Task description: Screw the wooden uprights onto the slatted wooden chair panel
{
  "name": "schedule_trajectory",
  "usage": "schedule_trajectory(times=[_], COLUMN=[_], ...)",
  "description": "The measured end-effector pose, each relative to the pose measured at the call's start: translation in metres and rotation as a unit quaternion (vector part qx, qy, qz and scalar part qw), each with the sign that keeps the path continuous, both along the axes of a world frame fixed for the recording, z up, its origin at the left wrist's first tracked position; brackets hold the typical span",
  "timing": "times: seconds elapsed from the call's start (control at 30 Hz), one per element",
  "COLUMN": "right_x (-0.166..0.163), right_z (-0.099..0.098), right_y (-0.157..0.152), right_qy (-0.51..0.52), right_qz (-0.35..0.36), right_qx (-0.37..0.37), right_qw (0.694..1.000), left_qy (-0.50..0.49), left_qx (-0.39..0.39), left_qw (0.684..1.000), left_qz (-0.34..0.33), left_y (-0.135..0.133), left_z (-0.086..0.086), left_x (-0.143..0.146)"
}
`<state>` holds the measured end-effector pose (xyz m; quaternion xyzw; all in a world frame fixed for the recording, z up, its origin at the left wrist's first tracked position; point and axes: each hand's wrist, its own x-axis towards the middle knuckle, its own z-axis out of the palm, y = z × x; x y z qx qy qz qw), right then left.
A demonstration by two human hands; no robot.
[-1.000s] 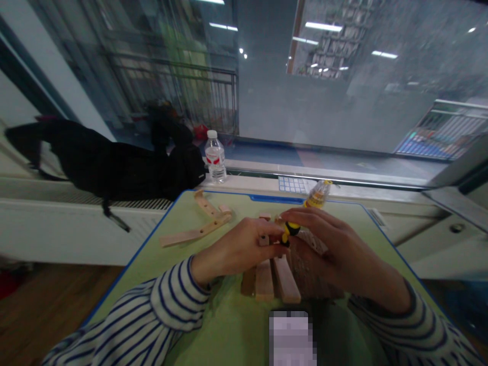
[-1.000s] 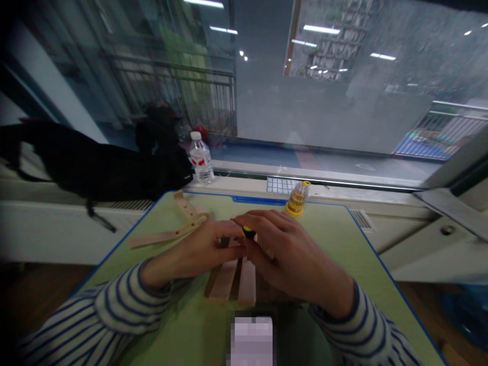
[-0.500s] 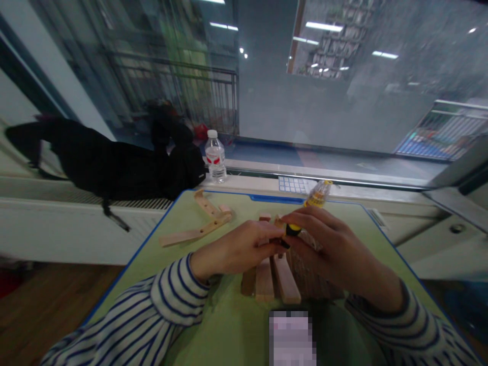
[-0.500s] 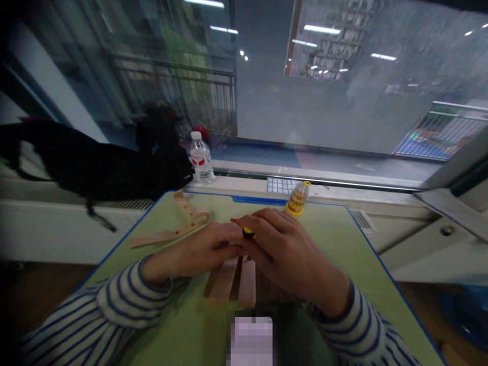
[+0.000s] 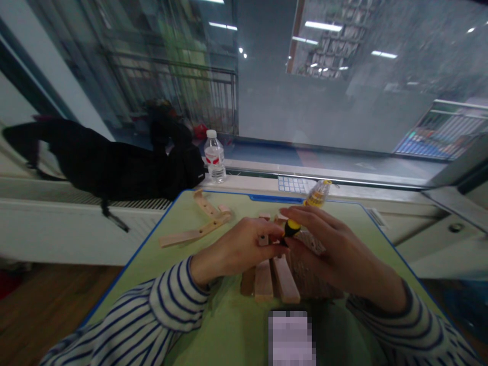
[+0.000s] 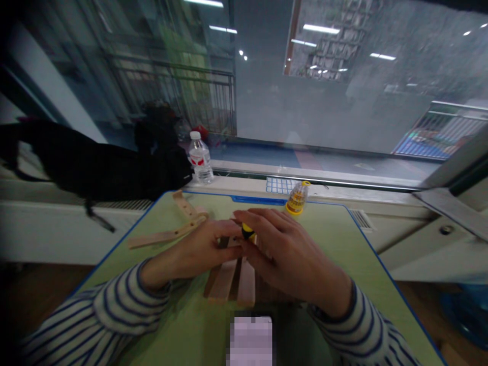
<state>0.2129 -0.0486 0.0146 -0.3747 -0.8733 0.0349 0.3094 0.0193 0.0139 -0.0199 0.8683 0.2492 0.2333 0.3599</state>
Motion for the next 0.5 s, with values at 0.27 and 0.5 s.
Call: schedule_trajectory(times=[0.27, 0.5], right_x=[-0.0005, -0.0003], right_z=[0.0009, -0.0047], right_y=[0.0018, 0.0060], right_qy=[-0.008, 0.011], right_qz=[-0.015, -0.008], right_qx=[0.018, 0.032], right_qw=[1.000, 0.999], left_qy=[-0.006, -0.013], left_qx=[0.009, 0.001], left_qw=[0.998, 0.998], left_qz=[-0.056, -0.063], left_y=[0.0008, 0.0020], left_z=[0.0008, -0.0015], left_x=[0.0003, 0.0005])
